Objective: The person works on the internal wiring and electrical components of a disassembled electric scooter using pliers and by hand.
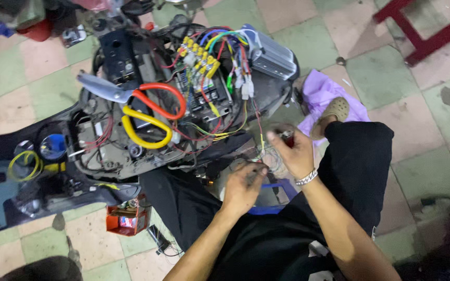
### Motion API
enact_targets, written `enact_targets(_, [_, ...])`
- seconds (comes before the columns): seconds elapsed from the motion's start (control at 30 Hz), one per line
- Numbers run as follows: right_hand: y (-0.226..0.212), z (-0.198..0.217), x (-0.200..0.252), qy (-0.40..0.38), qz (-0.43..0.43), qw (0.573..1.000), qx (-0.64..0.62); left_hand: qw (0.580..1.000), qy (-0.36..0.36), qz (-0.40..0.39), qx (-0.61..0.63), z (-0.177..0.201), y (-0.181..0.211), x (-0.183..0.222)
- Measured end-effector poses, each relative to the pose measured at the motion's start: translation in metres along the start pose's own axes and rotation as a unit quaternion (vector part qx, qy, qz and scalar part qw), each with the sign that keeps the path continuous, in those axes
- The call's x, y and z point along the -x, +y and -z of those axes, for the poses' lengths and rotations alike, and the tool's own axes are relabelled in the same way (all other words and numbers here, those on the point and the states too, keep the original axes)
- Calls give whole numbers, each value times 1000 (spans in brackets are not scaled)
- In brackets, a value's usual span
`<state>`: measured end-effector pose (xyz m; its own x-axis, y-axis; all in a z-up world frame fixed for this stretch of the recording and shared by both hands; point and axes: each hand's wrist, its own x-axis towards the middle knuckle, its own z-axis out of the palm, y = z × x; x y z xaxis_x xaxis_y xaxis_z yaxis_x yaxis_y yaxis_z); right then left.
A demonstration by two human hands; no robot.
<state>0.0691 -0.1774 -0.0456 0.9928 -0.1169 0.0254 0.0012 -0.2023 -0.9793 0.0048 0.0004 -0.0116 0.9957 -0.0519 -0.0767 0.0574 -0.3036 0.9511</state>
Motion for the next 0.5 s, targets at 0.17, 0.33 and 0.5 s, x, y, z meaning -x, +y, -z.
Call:
enact_targets(0.17, [-15,-8,-22,-55,-98,988,101,995,-22,-44,-86,0,-3,-5])
enact_targets(0.33, [-52,-8,-15,141,216,953,157,985,154,19,71,26,5,-5])
enact_targets(0.5, [-61,-41,12,15,111,994,-7,917,304,7,259,51,18,-12])
